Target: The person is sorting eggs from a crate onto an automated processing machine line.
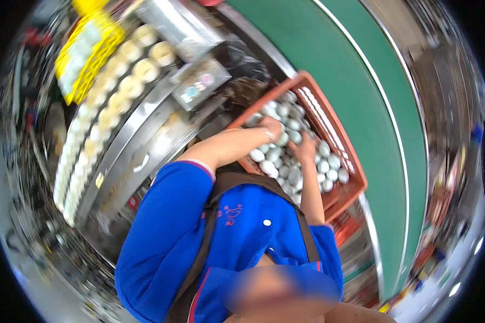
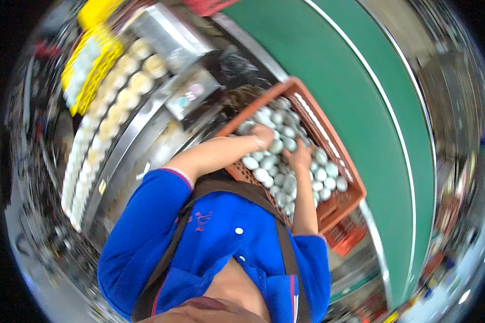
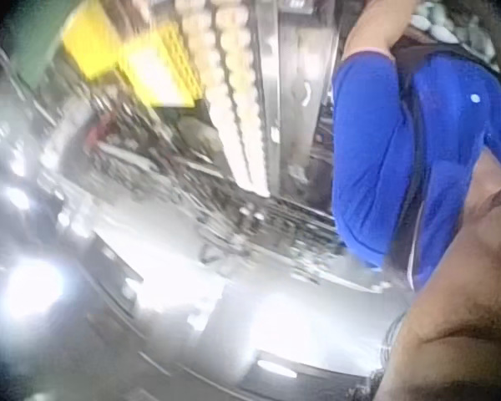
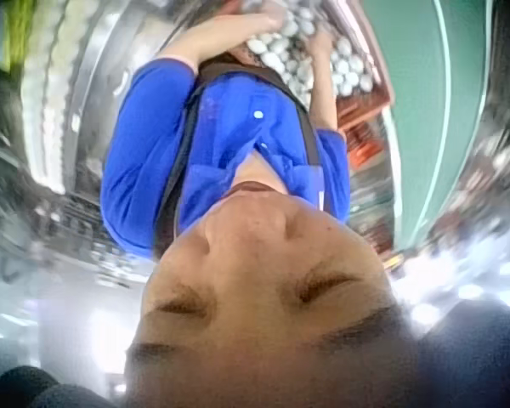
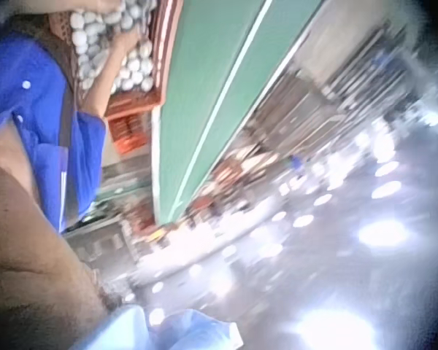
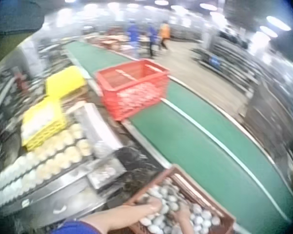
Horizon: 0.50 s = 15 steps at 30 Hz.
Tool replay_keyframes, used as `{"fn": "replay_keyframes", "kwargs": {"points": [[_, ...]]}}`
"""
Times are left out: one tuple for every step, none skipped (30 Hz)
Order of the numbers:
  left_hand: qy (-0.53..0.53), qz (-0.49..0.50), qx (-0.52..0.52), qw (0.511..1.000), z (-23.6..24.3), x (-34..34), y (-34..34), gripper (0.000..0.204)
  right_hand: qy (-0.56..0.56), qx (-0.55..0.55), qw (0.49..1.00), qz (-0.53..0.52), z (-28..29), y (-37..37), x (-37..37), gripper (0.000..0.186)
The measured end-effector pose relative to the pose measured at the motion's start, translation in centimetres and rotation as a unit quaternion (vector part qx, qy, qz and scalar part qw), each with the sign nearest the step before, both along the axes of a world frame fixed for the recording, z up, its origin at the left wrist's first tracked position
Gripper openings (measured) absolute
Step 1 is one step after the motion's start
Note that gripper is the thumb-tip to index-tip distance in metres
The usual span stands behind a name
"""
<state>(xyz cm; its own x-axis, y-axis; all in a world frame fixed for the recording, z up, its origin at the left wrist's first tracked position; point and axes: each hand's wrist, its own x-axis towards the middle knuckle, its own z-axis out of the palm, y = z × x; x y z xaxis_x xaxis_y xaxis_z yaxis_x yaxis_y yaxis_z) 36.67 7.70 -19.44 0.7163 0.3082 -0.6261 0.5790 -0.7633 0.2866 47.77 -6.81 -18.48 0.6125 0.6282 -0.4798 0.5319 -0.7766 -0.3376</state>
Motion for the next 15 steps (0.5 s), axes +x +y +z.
{"fn": "replay_keyframes", "kwargs": {"points": [[-0.022, 0.001, 0.020, 1.000, 0.6, 0.5, -0.4, 0.031, 0.003, 0.049, 0.999, -0.013, -1.0, -1.2, 0.6, 0.073], [-0.047, -0.053, -0.009, 0.997, 1.0, 0.7, 0.0, 0.031, -0.061, 0.026, 0.998, 0.012, -2.2, -2.2, 1.0, 0.078], [-0.090, -0.022, -0.035, 0.995, 3.3, 0.3, 0.5, 0.034, -0.022, 0.061, 0.998, -0.011, -1.9, -2.6, 1.5, 0.075], [-0.125, -0.011, -0.077, 0.989, 5.7, -0.1, 0.9, 0.039, 0.027, 0.084, 0.996, -0.022, -1.5, -3.1, 2.3, 0.072], [-0.191, 0.015, -0.099, 0.976, 4.8, -0.1, 0.8, 0.042, 0.055, 0.118, 0.991, -0.025, -1.1, -3.5, 2.9, 0.066], [-0.216, 0.044, -0.146, 0.964, 9.1, -1.4, 1.7, 0.045, 0.059, 0.165, 0.984, -0.024, 0.6, -3.3, 2.7, 0.057], [-0.274, 0.110, -0.207, 0.933, 10.7, -3.0, 2.2, 0.049, 0.021, 0.201, 0.979, 0.019, 1.9, -2.9, 3.0, 0.049], [-0.333, 0.136, -0.277, 0.891, 12.0, -4.8, 3.1, 0.051, 0.084, 0.221, 0.972, 0.000, 5.0, -1.4, 2.2, 0.049], [-0.395, 0.158, -0.328, 0.844, 13.5, -6.7, 4.1, 0.049, 0.097, 0.210, 0.973, -0.012, 6.1, -0.4, 2.4, 0.050], [-0.453, 0.183, -0.374, 0.788, 15.1, -9.2, 5.0, 0.048, 0.114, 0.197, 0.974, -0.019, 7.0, 0.7, 2.4, 0.052], [-0.448, 0.240, -0.394, 0.766, 17.0, -12.3, 6.2, 0.046, 0.055, 0.197, 0.978, 0.038, 10.6, 3.3, -0.1, 0.052], [-0.444, 0.298, -0.413, 0.737, 18.6, -15.8, 7.4, 0.045, -0.006, 0.195, 0.976, 0.097, 14.8, 6.8, -3.4, 0.053], [-0.482, 0.343, -0.402, 0.699, 19.1, -19.1, 8.4, 0.045, -0.008, 0.231, 0.963, 0.135, 16.5, 9.3, -5.8, 0.055], [-0.515, 0.382, -0.391, 0.660, 19.6, -22.5, 9.5, 0.045, -0.023, 0.274, 0.944, 0.181, 18.3, 11.8, -8.6, 0.054], [-0.522, 0.428, -0.350, 0.650, 19.8, -25.8, 10.9, 0.043, -0.011, 0.287, 0.924, 0.252, 19.5, 15.4, -10.8, 0.053]]}}
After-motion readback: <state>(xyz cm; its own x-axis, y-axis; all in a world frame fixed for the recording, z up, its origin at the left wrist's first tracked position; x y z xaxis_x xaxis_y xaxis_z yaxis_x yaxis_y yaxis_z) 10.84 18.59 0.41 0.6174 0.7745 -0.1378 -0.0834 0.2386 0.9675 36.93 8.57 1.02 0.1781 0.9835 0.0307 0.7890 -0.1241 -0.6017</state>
